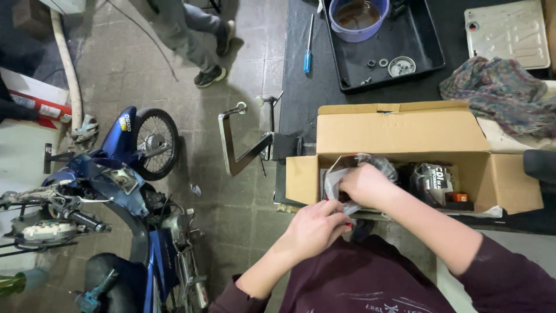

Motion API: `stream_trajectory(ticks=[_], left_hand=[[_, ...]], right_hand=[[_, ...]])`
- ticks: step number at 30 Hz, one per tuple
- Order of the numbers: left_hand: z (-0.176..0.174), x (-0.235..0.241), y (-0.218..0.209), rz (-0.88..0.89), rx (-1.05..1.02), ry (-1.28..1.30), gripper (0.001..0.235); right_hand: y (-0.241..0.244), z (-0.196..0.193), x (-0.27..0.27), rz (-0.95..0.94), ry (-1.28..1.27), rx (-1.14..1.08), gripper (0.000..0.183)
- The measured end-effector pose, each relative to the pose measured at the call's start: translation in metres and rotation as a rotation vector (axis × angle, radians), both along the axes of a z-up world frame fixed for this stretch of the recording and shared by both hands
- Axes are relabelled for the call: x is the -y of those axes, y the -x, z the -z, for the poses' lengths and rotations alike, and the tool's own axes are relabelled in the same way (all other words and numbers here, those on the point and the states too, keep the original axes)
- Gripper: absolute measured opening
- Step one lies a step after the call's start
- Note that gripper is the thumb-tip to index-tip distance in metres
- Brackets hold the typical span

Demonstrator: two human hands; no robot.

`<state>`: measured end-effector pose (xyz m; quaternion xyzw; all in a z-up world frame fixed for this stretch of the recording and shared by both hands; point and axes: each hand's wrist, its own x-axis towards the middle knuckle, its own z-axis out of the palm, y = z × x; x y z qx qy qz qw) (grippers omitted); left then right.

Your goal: The person unpacks a cardboard box containing motorcycle parts, removing a small red component and a plastic bag of hardware. They then move to a workbench to handle a black motorcycle part and a torque wrench, before walking to a tool rack to retrieve a socket.

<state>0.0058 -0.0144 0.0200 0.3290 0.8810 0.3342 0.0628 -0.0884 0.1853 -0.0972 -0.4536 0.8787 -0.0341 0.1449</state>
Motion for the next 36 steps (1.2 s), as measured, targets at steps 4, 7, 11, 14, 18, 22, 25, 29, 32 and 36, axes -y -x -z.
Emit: stream_trajectory(ticks=[4,7,11,14,18,22,25,29,32,36], left_hand=[[0.009,-0.002,0.000,-0.033,0.053,-0.021,0.014],[0.011,0.001,0.001,-0.086,0.066,-0.028,0.014],[0.012,0.008,0.000,-0.147,0.059,-0.025,0.013],[0.008,0.010,-0.002,-0.190,0.048,-0.049,0.014],[-0.001,0.006,0.001,-0.303,0.047,-0.143,0.016],[0.002,0.002,0.005,-0.366,0.087,-0.293,0.014],[0.018,-0.006,0.008,-0.426,0.187,-0.460,0.015],[0.058,-0.019,0.006,-0.505,0.507,-0.629,0.016],[0.067,-0.029,0.005,-0.478,0.663,-0.789,0.017],[0.066,-0.038,0.005,-0.381,0.797,-0.991,0.016]], right_hand=[[0.001,0.047,0.021,-0.089,-0.029,-0.189,0.015],[0.005,0.048,0.030,-0.041,0.124,-0.126,0.018],[0.001,0.049,0.020,0.003,-0.001,-0.130,0.013],[-0.001,-0.011,0.014,0.172,0.009,-0.006,0.012],[-0.013,-0.066,-0.011,0.463,0.425,0.336,0.024],[-0.039,-0.059,-0.036,0.739,0.692,0.578,0.026],[-0.057,-0.046,-0.048,0.859,1.024,0.794,0.023],[-0.067,-0.072,-0.051,0.702,1.042,0.519,0.018],[-0.074,-0.099,-0.048,0.644,1.014,0.316,0.020],[-0.084,-0.123,-0.044,0.657,0.888,0.076,0.022]])
